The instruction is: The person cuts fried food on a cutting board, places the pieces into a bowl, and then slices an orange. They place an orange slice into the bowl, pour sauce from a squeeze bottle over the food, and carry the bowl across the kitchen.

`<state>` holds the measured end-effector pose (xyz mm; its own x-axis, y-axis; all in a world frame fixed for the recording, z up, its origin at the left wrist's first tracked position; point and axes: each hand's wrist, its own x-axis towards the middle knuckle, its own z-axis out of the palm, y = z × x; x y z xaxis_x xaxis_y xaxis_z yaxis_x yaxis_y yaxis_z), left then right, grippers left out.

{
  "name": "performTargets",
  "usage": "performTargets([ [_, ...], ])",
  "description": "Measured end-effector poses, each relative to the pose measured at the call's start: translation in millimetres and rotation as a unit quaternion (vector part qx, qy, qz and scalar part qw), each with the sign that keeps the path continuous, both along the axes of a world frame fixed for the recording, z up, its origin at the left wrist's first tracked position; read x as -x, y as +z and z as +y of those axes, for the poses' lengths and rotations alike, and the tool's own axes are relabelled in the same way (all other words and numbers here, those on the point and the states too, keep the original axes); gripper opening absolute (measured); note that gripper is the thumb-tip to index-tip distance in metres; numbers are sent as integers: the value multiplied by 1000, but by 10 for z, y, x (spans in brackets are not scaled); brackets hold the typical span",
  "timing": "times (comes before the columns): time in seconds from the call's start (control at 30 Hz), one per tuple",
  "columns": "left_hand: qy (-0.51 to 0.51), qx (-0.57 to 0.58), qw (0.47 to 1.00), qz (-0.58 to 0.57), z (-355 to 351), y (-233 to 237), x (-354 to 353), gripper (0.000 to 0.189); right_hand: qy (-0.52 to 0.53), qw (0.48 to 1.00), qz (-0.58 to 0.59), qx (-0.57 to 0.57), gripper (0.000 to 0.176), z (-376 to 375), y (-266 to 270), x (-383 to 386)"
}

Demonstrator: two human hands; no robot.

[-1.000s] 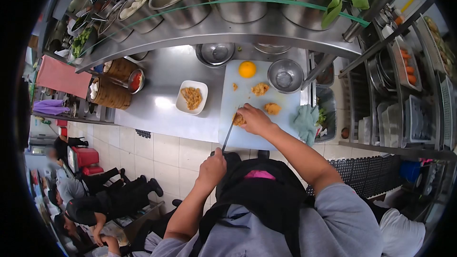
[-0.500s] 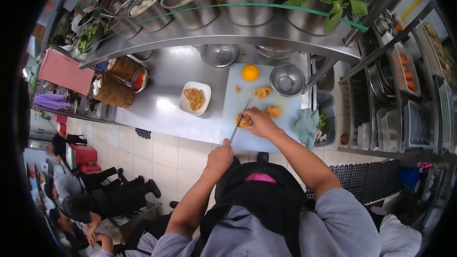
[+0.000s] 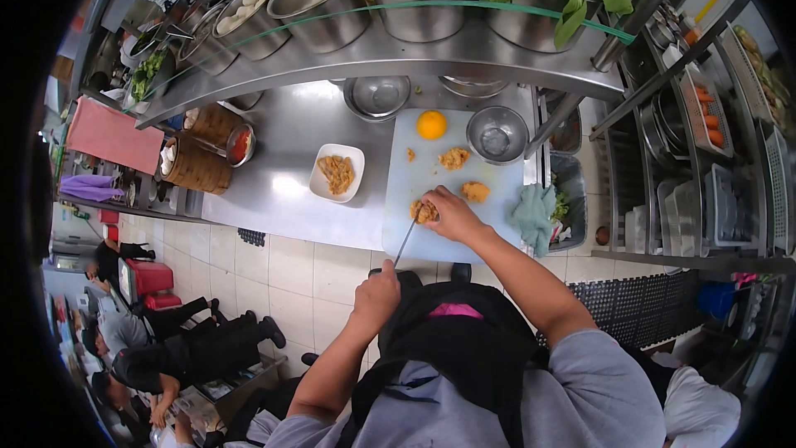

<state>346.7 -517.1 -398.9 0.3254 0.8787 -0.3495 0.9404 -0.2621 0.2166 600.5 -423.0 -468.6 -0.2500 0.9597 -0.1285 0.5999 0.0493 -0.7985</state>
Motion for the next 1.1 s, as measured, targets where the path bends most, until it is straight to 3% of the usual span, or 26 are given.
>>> performTargets([
  [0.07,14,-3,1000,-24,36,-374,-27,17,-2,1000,-3,-4,53,-8,20,-2],
  [0.27,16,-21,999,-20,281,-438,-205,15,-2,1000,12,-20,54,-5,-90,-56],
  [0.37,22,-1,999,-34,330,-264,-100,17,8,996,-10,-86,52,-17,-86,-83],
  [0.57,45,114,989,-80,87,501,102,24,-8,1000,-7,-29,54,-2,-47,-39],
  [0.7,45,144,985,-88,68,573,111,26,-5,1000,-23,-14,55,23,-38,-46],
  [1.0,29,95,987,-130,99,68,19,24,11,999,-33,-4,57,99,-11,-73],
  [1.1,70,59,985,-149,100,-428,-173,22,21,999,-28,-24,57,115,-59,-38],
])
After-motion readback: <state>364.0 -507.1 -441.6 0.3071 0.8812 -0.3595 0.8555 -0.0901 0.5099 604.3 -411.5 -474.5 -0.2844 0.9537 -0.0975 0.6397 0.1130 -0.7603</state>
